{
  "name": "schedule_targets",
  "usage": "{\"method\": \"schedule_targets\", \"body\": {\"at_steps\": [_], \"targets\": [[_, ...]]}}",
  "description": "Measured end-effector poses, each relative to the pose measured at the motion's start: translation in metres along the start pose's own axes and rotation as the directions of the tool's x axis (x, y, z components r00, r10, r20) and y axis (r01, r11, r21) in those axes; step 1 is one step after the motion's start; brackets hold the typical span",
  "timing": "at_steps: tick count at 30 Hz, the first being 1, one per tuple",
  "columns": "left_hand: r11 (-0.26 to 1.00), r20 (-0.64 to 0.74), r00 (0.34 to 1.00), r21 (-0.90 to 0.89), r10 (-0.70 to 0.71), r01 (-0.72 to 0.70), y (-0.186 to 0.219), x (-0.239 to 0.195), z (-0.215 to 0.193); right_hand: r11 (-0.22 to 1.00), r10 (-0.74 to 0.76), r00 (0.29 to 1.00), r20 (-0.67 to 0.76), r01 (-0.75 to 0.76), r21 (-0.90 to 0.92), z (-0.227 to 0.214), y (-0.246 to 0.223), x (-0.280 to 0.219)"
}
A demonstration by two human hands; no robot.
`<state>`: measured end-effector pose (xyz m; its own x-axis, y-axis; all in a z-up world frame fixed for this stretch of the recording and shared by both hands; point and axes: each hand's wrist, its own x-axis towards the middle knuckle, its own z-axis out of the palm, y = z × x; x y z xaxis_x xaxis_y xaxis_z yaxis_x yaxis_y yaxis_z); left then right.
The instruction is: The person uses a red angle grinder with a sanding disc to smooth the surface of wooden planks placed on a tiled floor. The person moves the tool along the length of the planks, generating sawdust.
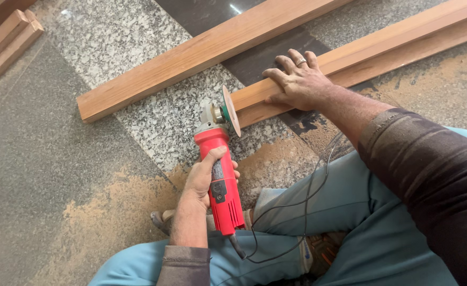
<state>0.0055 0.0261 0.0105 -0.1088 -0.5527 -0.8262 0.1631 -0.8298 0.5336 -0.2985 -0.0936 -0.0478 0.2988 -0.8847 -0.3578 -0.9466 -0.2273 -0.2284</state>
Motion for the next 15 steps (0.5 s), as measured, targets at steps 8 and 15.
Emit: {"method": "schedule_targets", "body": {"at_steps": [8,15], "targets": [[1.0,0.007,1.0,-0.011,-0.018,0.018,-0.013,-0.006,-0.007,1.0,-0.004,1.0,0.01,0.004,-0.02,0.002,-0.002,0.0],[0.989,0.009,0.999,-0.142,-0.038,0.039,-0.009,-0.037,-0.007,0.994,0.041,0.993,0.109,-0.029,-0.104,-0.02,-0.014,0.0]]}}
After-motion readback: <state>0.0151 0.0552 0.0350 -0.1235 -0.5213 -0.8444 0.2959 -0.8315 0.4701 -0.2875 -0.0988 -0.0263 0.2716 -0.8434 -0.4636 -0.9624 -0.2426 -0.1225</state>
